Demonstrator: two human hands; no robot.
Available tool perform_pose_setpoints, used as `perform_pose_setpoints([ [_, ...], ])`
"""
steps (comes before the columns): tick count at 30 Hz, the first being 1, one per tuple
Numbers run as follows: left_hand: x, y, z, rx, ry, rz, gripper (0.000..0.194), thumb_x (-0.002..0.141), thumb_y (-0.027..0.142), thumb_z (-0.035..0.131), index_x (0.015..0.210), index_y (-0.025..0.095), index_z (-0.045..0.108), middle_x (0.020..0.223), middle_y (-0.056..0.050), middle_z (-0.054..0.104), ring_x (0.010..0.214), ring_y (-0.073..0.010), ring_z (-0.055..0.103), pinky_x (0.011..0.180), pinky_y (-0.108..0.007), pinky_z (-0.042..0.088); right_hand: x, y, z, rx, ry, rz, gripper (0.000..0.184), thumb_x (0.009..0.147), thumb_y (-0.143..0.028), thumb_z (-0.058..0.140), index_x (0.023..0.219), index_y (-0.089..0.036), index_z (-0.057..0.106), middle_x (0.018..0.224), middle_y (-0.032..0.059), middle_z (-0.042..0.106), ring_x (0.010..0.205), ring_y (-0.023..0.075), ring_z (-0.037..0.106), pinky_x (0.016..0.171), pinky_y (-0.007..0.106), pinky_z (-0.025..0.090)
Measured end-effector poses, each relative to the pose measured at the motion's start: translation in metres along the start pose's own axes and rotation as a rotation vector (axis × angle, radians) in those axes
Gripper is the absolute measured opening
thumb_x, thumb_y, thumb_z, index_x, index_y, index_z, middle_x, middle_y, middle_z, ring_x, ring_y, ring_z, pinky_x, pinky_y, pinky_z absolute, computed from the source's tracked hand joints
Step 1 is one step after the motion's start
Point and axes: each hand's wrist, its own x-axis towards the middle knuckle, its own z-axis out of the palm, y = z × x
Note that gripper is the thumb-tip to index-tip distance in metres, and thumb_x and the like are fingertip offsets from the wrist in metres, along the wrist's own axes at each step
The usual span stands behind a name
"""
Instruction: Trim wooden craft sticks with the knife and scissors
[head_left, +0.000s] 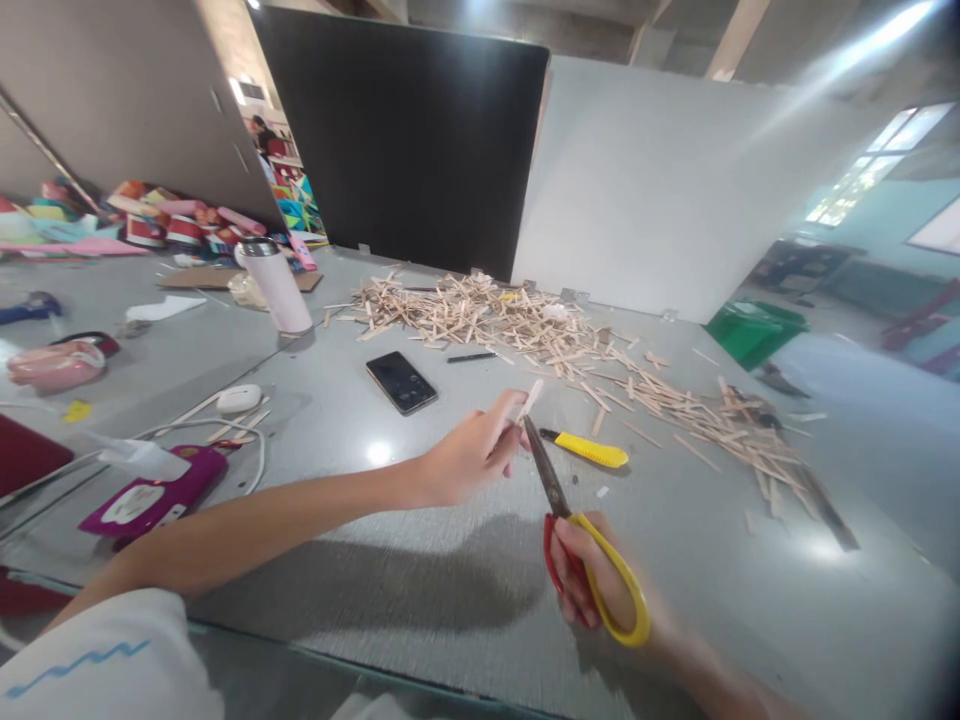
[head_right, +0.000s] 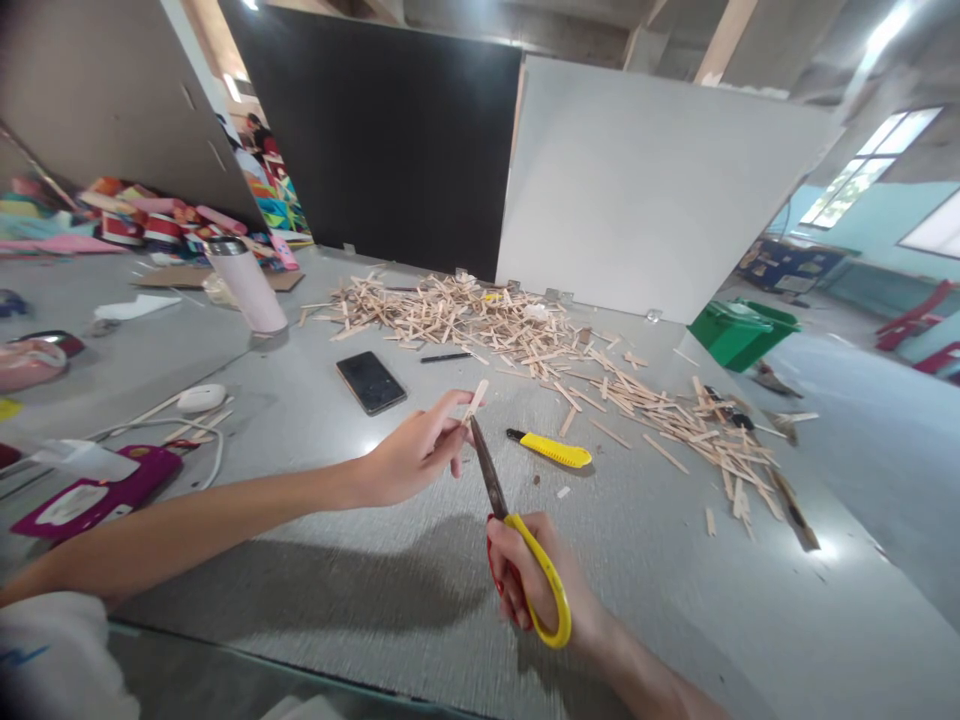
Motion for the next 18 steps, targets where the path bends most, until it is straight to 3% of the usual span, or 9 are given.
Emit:
perform_pose_setpoints([
  [10, 0.0014, -0.0048, -0.0015, 0.029, 0.006, -0.022, 0.032, 0.111, 0.018, 0.04, 0.142, 0.022, 0.04, 0.108, -0.006, 0.078, 0.069, -0.0136, 0.075, 0.071, -0.028, 0.054, 0.0009, 0.0043, -0.0023, -0.03, -0.023, -0.034, 0.069, 0.101, -0.079, 0.059, 0.06, -0.025, 0.052, 0.036, -0.0073, 0.042, 0.032, 0.0099, 0.041, 0.042, 0.023, 0.042],
  [18, 0.0009, -0.007, 0.0012, -0.006, 0.0, -0.014, 0.027, 0.112, 0.023, 0.041, 0.14, 0.023, 0.041, 0.106, -0.007, 0.078, 0.067, -0.0147, 0.074, 0.062, -0.025, 0.053, 0.001, 0.0016, 0.0004, -0.022, -0.007, -0.027, 0.066, 0.099, -0.078, 0.061, 0.06, -0.025, 0.052, 0.035, -0.0074, 0.04, 0.033, 0.0106, 0.041, 0.043, 0.023, 0.045],
])
